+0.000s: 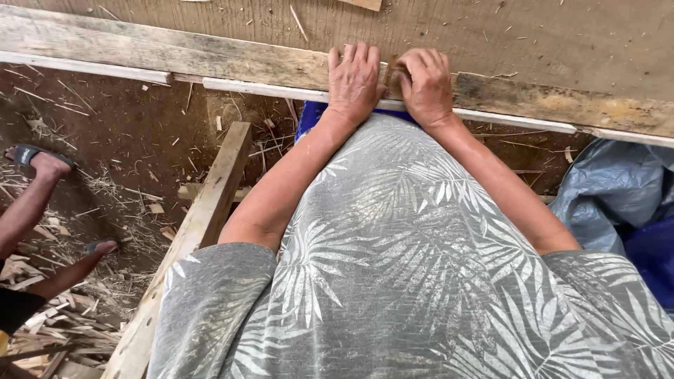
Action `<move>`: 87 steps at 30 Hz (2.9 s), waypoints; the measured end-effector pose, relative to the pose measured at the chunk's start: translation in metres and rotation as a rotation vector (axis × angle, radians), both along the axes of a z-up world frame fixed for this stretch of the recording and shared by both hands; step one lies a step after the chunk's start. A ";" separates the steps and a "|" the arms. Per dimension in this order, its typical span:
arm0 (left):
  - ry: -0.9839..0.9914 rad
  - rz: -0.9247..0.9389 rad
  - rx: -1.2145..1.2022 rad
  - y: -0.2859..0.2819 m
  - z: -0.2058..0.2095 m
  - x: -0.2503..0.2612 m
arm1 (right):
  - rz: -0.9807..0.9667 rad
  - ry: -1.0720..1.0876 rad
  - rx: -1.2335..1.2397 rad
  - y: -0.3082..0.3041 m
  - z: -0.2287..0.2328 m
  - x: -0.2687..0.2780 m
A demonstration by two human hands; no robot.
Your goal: Applying adhesive and edge banding tape to the edges of wooden boards and trimming the excess with a knife.
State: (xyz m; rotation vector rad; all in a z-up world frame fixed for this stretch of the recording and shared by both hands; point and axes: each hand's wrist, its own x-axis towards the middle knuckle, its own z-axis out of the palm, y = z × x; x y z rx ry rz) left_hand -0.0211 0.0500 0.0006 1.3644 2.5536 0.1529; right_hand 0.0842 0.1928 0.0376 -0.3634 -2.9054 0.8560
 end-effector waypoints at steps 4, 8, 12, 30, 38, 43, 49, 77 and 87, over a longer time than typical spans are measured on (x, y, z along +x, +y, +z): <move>0.017 0.013 0.029 0.001 0.002 0.001 | 0.022 0.028 -0.039 -0.002 0.001 -0.004; 0.000 -0.008 -0.022 0.000 0.002 0.003 | 0.018 0.000 -0.029 0.002 -0.005 0.000; 0.013 0.001 -0.006 -0.001 0.011 0.002 | 0.006 -0.005 -0.076 0.002 -0.002 -0.002; 0.022 -0.004 0.017 -0.004 0.012 0.002 | 0.249 -0.460 0.092 0.026 -0.023 -0.021; 0.017 -0.002 0.055 -0.004 0.013 -0.001 | 0.203 -0.321 0.181 0.018 -0.023 -0.014; 0.014 -0.013 0.063 -0.005 0.017 -0.005 | 0.100 -0.192 0.083 0.008 -0.018 -0.008; 0.027 -0.031 0.078 -0.008 0.012 0.000 | 0.084 -0.345 0.163 0.006 -0.016 -0.008; -0.149 -0.122 0.110 -0.014 0.006 -0.019 | 0.174 -0.292 0.042 0.006 -0.011 0.030; -0.245 -0.164 0.075 -0.020 0.012 -0.023 | 0.205 -0.120 0.133 -0.015 -0.007 0.044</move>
